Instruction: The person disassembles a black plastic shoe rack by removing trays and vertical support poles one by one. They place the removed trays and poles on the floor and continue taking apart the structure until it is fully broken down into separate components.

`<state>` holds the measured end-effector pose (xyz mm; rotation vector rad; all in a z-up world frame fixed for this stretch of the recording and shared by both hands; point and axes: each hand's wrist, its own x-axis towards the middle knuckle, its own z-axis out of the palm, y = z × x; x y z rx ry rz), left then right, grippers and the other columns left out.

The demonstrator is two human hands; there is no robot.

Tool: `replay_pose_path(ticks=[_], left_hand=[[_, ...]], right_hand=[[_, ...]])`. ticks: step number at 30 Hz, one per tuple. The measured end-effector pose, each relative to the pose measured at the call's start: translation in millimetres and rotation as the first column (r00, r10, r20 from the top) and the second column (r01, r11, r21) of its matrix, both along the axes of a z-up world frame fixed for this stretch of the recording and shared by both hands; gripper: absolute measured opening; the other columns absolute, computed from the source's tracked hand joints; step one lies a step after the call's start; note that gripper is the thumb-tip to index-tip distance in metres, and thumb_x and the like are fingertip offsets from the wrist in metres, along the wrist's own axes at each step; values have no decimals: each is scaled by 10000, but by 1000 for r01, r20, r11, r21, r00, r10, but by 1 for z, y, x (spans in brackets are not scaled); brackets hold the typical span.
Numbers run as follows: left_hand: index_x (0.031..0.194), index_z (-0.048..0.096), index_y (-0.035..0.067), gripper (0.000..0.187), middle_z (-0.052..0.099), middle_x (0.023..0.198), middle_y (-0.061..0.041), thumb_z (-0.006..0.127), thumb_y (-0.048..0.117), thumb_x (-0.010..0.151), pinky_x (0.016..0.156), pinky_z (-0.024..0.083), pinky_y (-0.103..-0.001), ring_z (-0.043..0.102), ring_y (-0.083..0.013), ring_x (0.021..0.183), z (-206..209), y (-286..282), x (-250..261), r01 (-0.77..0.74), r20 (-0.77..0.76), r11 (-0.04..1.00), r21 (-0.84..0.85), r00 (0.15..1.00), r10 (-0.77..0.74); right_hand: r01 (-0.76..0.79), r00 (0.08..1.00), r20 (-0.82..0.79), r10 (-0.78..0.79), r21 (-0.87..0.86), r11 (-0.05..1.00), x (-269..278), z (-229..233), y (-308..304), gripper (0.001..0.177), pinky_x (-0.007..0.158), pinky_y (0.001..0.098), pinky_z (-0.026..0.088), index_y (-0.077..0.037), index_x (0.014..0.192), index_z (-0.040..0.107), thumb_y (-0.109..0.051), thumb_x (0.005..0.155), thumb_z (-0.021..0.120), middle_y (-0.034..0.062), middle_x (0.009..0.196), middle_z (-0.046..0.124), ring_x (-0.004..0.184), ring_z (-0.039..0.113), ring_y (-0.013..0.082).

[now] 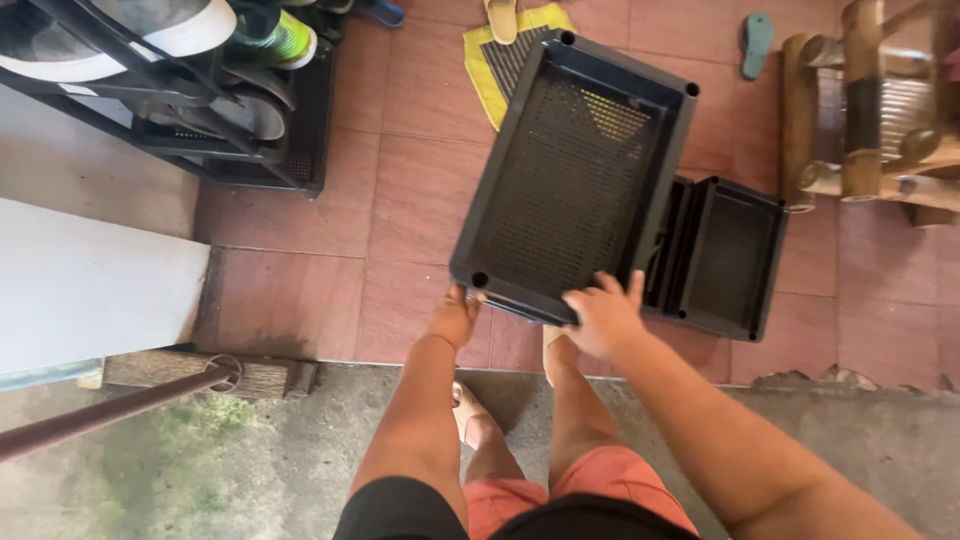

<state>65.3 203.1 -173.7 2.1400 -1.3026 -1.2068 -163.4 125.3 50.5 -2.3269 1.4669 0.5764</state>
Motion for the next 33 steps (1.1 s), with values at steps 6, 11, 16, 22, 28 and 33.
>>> replay_pose_path(ticks=[6, 11, 16, 22, 28, 33], left_hand=[[1394, 450, 131, 513, 596, 1341, -233, 595, 397, 980, 927, 489, -556, 577, -494, 1173, -17, 10, -8, -67, -72, 983, -172, 996, 56], [1353, 497, 120, 493, 586, 1309, -236, 655, 366, 956, 898, 498, -553, 576, -500, 1149, -13, 8, 7, -82, -79, 976, -202, 995, 67], [1318, 542, 136, 446, 590, 1345, -233, 682, 340, 947, 904, 521, -522, 601, -477, 1132, -18, 8, -11, -205, -68, 899, -387, 979, 194], [1508, 444, 82, 555, 572, 1468, -196, 607, 239, 1001, 1093, 503, -465, 607, -362, 1343, -5, 39, 18, -433, -453, 782, -449, 864, 220], [1597, 151, 110, 885, 434, 1528, -144, 685, 254, 906, 1103, 433, -448, 525, -323, 1365, 89, 11, -39, -721, -499, 693, -14, 605, 620], [1626, 111, 129, 1114, 579, 1402, -170, 734, 112, 703, 1090, 426, -387, 591, -314, 1273, 123, -44, -58, -870, -472, 476, 128, 368, 801]], right_hand=[[-68, 972, 227, 61, 20, 998, 89, -22, 4, 419, 913, 497, 492, -104, 1151, 622, -205, 772, 769, 114, 1156, 649, 1111, 615, 345], [-73, 921, 382, 71, -10, 997, 99, -40, -4, 329, 880, 457, 527, -81, 1039, 651, -93, 736, 778, 122, 1114, 653, 1076, 616, 363], [-46, 899, 432, 67, -58, 997, 98, -35, -2, 330, 866, 466, 526, -85, 1033, 654, -78, 727, 776, 132, 1057, 651, 1026, 615, 372], [-65, 898, 441, 14, 101, 993, 96, -26, 0, 482, 917, 500, 506, -111, 1168, 659, -308, 762, 828, 142, 1127, 648, 1085, 603, 378], [361, 890, 412, -196, -373, 855, 44, 5, -61, 635, 1027, 784, 188, -176, 1218, 674, -414, 666, 877, 138, 1429, 549, 1389, 432, 422], [764, -182, 367, -912, 637, 103, -32, -26, -123, 901, 1063, 724, 352, -274, 1560, 210, -215, 815, 713, 120, 1562, 392, 1383, 438, 346]])
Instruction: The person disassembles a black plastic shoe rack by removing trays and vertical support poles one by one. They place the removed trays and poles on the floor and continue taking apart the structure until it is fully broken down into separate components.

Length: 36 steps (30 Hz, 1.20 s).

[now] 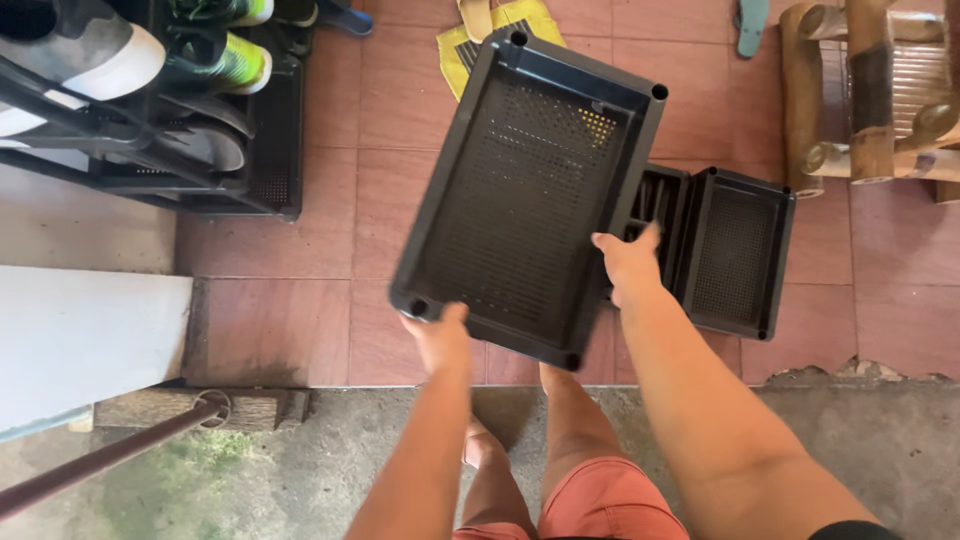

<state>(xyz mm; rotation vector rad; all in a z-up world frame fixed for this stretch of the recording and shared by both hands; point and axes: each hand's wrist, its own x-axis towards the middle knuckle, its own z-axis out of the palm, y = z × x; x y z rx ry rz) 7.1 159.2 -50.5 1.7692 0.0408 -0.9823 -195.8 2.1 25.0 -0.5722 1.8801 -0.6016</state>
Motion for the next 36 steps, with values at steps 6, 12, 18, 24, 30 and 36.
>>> replay_pose_path(ticks=[6, 12, 18, 24, 30, 36], left_hand=[[1518, 349, 8, 851, 559, 1385, -275, 730, 168, 775, 1118, 408, -426, 568, -405, 1276, -2, -62, 123, 77, 411, 938, 337, 884, -220], [1347, 589, 44, 590, 621, 1351, -271, 744, 191, 797, 1027, 391, -504, 539, -445, 1246, 63, -95, 123, 155, 948, 936, 317, -40, -314], [896, 739, 111, 281, 728, 835, -24, 567, 301, 1009, 739, 545, -314, 702, -154, 769, 21, -83, -36, 811, 166, 553, -193, 582, -796], [1351, 549, 216, 560, 648, 1221, 20, 738, 420, 865, 684, 400, -315, 572, -131, 865, -36, -112, -127, 229, -522, 963, -140, 809, -269], [1321, 649, 32, 590, 691, 1251, -66, 782, 346, 839, 915, 528, -339, 672, -185, 1011, -43, -154, -156, -417, -758, 906, -74, 614, 220], [1138, 648, 14, 448, 671, 1124, -120, 704, 234, 753, 960, 487, -406, 617, -276, 1060, -63, -109, -152, -583, -821, 812, 1, 463, 334]], right_hand=[[25, 901, 426, -85, 144, 989, 61, -50, 46, 976, 1072, 671, 407, -329, 1637, -12, -223, 945, 668, 115, 1637, 329, 1369, 374, 531], [-797, 528, 413, 742, -58, 601, 68, -75, 85, 675, 1021, 363, 514, -132, 1518, 412, -180, 895, 668, 90, 1393, 634, 1261, 624, 223], [-499, 861, -83, 502, 53, 865, -5, -130, 39, 351, 782, 398, 588, 9, 1270, 665, -98, 938, 700, 197, 1150, 720, 968, 697, 255], [-473, 871, -51, 488, -356, 806, -29, -102, -42, 659, 865, 304, 527, -97, 1356, 513, 59, 756, 737, 50, 1166, 675, 1013, 658, 150], [-600, 737, 231, 635, -207, 773, -35, -137, -55, 265, 700, 390, 523, 11, 1132, 714, 5, 869, 743, 115, 958, 693, 844, 643, 244], [-741, 624, -92, 776, -385, 550, -39, -188, 0, 344, 725, 331, 541, -56, 993, 708, 30, 683, 827, 18, 886, 715, 841, 628, 123]])
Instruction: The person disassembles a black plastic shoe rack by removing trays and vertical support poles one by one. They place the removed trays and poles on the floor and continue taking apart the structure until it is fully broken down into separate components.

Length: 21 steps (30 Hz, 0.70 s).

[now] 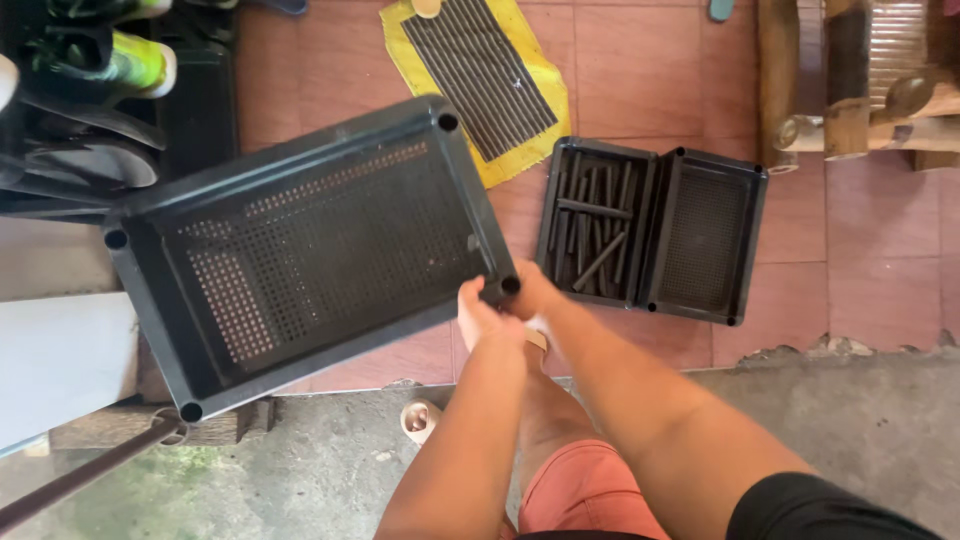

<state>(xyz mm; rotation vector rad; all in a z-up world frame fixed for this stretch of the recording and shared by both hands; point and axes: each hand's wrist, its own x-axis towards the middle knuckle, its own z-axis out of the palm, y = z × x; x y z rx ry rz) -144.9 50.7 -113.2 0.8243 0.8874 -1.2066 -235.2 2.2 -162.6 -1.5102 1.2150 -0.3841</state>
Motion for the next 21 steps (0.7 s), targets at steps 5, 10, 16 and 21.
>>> replay_pose_path(ticks=[5, 10, 16, 21], left_hand=[[1109, 649, 16, 408, 671, 1072, -122, 686, 218, 756, 951, 501, -403, 630, -277, 1014, 14, 31, 17, 58, -7, 994, 92, 998, -58], [1061, 633, -14, 338, 675, 1027, -150, 655, 150, 766, 913, 557, -428, 664, -309, 967, 4, 43, 26, 22, -23, 999, -31, 999, -23], [1052, 633, 9, 270, 663, 1006, -120, 684, 125, 814, 859, 564, -397, 651, -277, 943, -14, 62, 21, 19, 29, 1000, 23, 999, -20], [1036, 622, -7, 294, 676, 953, -151, 661, 143, 786, 730, 610, -417, 680, -318, 865, 8, 91, 38, 43, -7, 998, 52, 999, -42]], right_hand=[[114, 850, 433, -300, 405, 907, 18, -22, 46, 207, 726, 307, 560, -57, 978, 716, 75, 822, 684, -18, 925, 697, 869, 630, 105], [-113, 992, 84, 93, 290, 950, 1, -16, 25, 405, 812, 331, 525, -48, 1179, 639, 117, 812, 685, 74, 1063, 692, 993, 635, 160], [80, 996, 38, -76, -113, 990, 21, 63, -62, 529, 1003, 344, 497, -46, 1380, 563, 93, 875, 489, 169, 1257, 684, 1211, 628, 242], [37, 994, 104, -43, 59, 998, 92, 103, -106, 383, 970, 353, 517, -55, 1353, 586, -65, 972, 620, 152, 1215, 718, 1137, 667, 247]])
